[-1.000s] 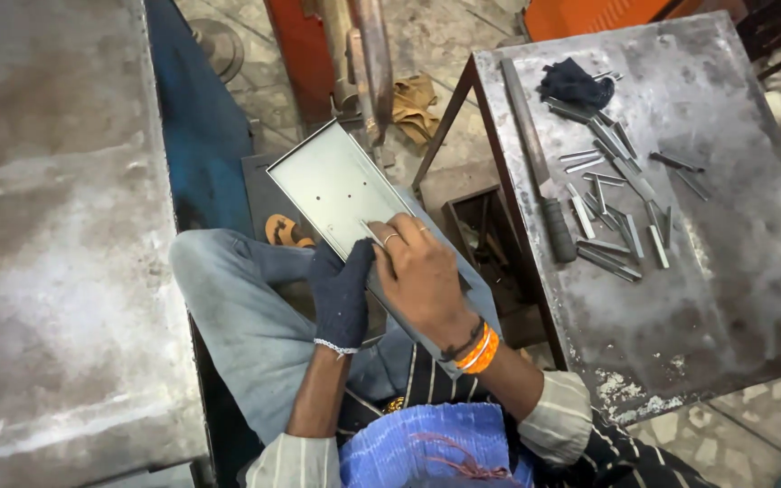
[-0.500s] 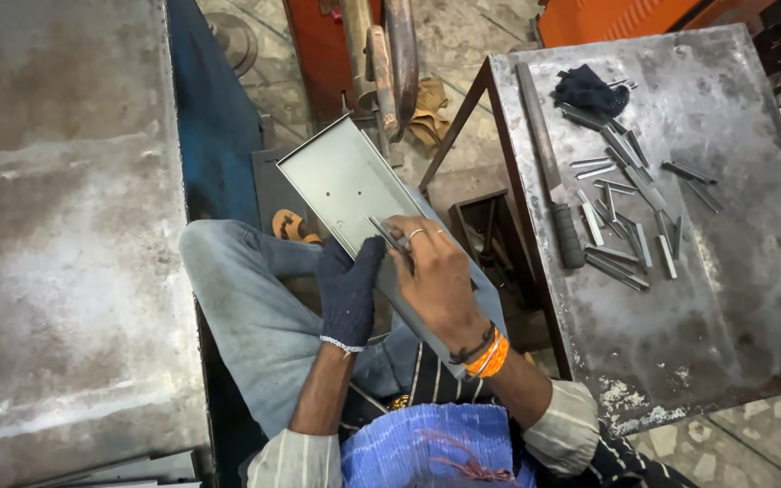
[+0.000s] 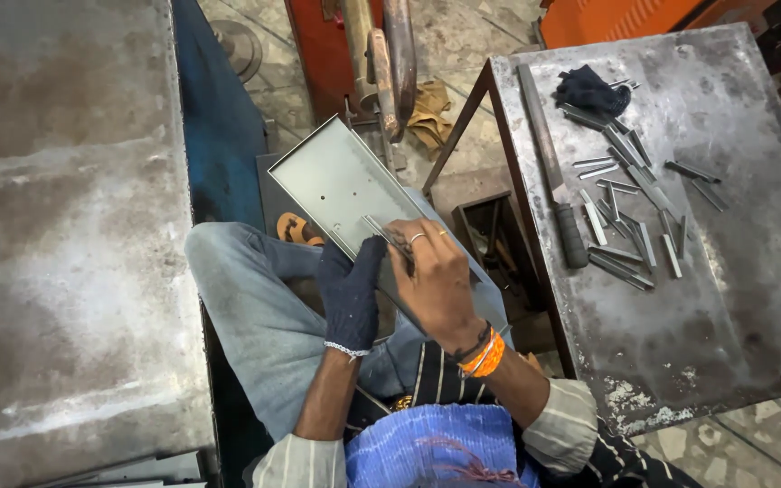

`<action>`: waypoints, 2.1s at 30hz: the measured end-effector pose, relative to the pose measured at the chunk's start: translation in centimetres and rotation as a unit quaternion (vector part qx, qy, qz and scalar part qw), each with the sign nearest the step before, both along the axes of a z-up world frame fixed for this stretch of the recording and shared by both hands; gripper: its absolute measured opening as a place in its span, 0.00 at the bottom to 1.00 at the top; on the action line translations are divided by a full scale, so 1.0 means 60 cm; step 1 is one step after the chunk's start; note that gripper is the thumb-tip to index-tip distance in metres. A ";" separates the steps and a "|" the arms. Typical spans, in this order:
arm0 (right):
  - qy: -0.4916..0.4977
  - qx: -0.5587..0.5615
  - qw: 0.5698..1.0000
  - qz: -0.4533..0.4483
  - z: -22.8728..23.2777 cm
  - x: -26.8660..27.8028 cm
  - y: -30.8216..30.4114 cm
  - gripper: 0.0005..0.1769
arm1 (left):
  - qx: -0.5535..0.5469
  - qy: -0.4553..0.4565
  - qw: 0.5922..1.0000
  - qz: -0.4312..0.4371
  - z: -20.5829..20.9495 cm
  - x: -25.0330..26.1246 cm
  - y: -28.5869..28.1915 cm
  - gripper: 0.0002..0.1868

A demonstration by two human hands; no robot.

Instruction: Assembling metal parts by fitting components, marking them, and using industrial machinery like a spot welder.

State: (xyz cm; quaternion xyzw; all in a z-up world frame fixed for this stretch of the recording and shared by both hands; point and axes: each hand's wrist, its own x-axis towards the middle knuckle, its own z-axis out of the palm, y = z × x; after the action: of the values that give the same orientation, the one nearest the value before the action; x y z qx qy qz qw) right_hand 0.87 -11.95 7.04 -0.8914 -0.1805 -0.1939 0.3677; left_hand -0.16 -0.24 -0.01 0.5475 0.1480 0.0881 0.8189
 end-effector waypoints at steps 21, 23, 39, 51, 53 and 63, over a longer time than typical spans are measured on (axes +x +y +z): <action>-0.035 -0.106 0.994 -0.005 0.040 0.041 -0.042 0.18 | -0.009 -0.002 0.999 -0.031 0.084 -0.001 0.050 0.17; -0.039 -0.111 0.993 -0.002 0.051 0.046 -0.044 0.19 | 0.027 -0.013 0.998 -0.049 0.094 0.006 0.051 0.19; 0.050 -0.094 0.993 -0.049 0.113 0.099 -0.044 0.20 | 0.080 -0.065 0.994 -0.042 0.160 0.077 0.034 0.26; 0.053 -0.123 0.990 -0.031 0.119 0.104 -0.044 0.18 | 0.110 -0.059 0.991 -0.049 0.206 0.069 0.042 0.23; 0.041 -0.131 0.990 -0.036 0.113 0.104 -0.047 0.19 | 0.120 -0.050 0.990 -0.047 0.210 0.067 0.041 0.23; 0.025 -0.123 0.991 -0.043 0.131 0.092 -0.041 0.15 | 0.046 -0.077 0.995 -0.049 0.185 0.071 0.043 0.23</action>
State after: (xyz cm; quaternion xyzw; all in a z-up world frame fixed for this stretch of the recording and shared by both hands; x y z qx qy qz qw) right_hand 6.39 -14.40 14.88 -0.9413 -0.1554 -0.1638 0.2510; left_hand 4.12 2.36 11.06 0.5831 0.0528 0.0963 0.8050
